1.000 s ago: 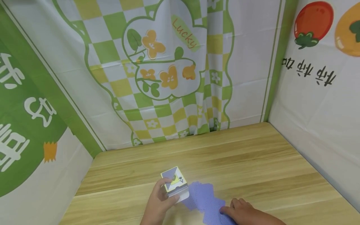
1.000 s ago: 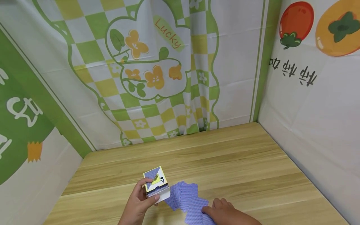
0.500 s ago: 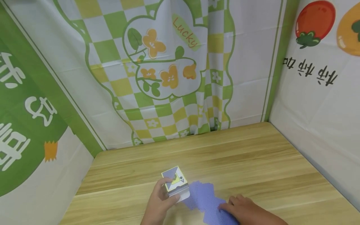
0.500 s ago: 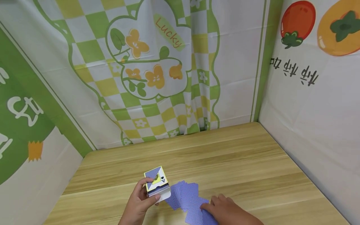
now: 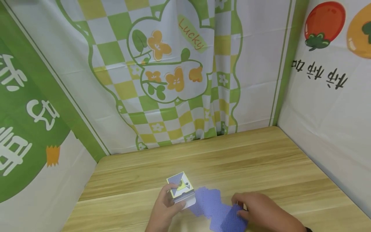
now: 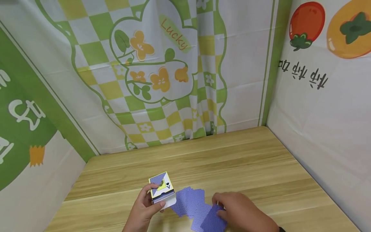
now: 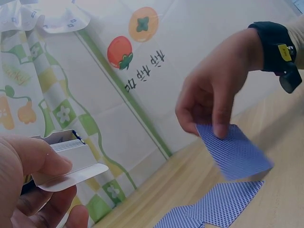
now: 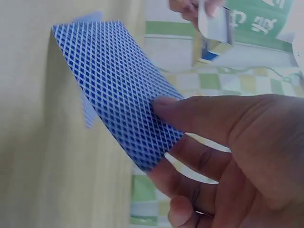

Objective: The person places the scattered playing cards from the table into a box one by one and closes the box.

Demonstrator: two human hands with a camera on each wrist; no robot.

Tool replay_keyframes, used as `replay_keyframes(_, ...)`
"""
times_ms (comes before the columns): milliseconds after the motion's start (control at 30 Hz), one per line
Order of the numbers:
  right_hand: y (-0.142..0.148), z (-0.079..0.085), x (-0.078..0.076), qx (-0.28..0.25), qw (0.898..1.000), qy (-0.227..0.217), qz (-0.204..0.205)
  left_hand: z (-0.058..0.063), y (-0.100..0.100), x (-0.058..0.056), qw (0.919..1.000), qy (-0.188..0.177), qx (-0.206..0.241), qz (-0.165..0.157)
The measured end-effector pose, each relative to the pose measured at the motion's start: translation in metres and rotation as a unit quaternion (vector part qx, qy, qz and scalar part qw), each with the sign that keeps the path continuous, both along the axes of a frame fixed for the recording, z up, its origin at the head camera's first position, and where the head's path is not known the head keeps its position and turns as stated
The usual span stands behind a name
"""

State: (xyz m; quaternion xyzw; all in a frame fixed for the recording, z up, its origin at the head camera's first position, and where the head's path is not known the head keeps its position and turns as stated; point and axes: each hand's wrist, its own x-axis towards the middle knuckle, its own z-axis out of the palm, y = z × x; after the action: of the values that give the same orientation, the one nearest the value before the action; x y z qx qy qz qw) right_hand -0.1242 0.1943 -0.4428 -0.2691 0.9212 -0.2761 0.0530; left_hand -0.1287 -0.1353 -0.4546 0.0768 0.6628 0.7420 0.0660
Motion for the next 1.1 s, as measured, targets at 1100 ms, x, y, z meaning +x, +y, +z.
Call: replay_keyframes(1100, -0.054, 0.003, 0.010, -0.400, 0.854, -0.319, 0.093, 0.001, 0.002, -0.001, 0.9999, 0.012, 0.002, -0.009)
